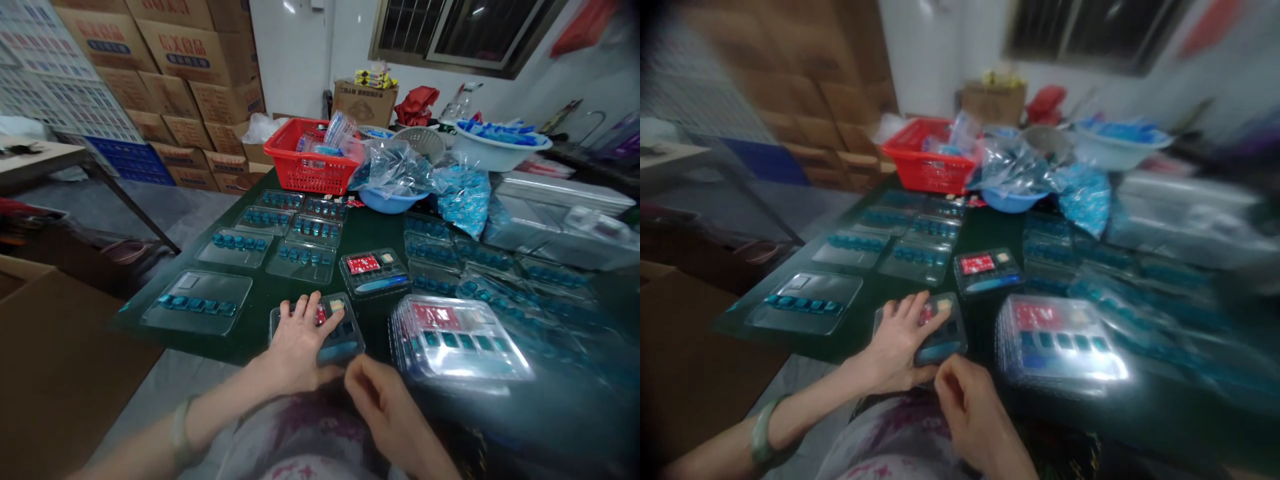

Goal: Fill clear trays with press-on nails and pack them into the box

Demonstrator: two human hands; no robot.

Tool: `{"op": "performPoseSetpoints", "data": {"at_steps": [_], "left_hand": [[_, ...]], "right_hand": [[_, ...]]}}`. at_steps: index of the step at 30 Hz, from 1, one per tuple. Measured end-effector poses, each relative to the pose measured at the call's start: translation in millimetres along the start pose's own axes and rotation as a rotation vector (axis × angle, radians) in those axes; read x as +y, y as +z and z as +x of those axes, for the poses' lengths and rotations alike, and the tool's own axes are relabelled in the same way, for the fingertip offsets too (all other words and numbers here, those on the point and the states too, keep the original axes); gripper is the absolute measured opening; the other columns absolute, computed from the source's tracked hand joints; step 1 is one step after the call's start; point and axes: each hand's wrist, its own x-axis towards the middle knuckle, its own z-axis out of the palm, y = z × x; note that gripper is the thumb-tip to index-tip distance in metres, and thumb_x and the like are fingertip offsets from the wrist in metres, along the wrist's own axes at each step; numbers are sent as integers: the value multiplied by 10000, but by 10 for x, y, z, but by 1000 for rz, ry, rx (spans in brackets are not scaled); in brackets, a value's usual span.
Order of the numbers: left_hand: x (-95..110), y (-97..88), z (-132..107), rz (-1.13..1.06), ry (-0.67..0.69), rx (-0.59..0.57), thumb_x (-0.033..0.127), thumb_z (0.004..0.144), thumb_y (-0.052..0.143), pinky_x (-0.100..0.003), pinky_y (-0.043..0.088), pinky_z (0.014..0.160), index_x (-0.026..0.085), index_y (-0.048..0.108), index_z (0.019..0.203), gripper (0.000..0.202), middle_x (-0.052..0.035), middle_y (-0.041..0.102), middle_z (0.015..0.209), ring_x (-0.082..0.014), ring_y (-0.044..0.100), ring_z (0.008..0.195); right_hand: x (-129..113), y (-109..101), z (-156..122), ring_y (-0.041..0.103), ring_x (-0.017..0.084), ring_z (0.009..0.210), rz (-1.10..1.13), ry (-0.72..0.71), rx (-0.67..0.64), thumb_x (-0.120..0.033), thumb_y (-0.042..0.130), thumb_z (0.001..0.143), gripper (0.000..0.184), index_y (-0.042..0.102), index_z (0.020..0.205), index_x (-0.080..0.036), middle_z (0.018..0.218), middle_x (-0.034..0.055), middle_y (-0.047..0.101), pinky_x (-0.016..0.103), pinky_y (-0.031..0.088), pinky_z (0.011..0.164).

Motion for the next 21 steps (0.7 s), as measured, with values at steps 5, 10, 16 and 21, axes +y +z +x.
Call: {"op": "performPoseSetpoints", "data": {"at_steps": [5, 10, 16, 21], "left_hand": [[-21, -114, 71, -19, -1, -25, 508, 542, 629, -531, 285, 856, 240, 316, 1347, 904, -188, 376, 1260, -377, 372, 1098], [-90, -218, 80, -38, 8, -22, 403, 531, 610, -446, 331, 816, 234, 370, 1307, 829, -132, 450, 1132, -309, 423, 993], [-48, -561, 175, -40, 32, 59, 366, 607, 578, -429, 330, 837, 252, 285, 1352, 809, -118, 426, 1168, -302, 408, 1046], [529, -953, 579, -57, 223, 113, 437, 593, 592, -456, 318, 848, 285, 289, 1347, 826, -107, 415, 1198, -304, 405, 1034]], "right_hand": [[174, -58, -391, 493, 111, 650, -29, 177, -49, -288, 439, 869, 185, 503, 724, -194, 685, -31, 520, 202, 348, 593], [507, -65, -581, 529, 138, 625, -203, 295, -6, -270, 482, 817, 180, 536, 666, -188, 633, -10, 546, 226, 367, 576], [666, -105, -743, 605, 150, 757, -243, 116, 73, -85, 475, 694, 391, 606, 1030, -235, 884, 32, 632, 212, 419, 653], [625, -151, -730, 568, 129, 584, -204, 226, 304, -219, 507, 788, 171, 610, 654, -194, 603, 0, 599, 199, 385, 549]]}}
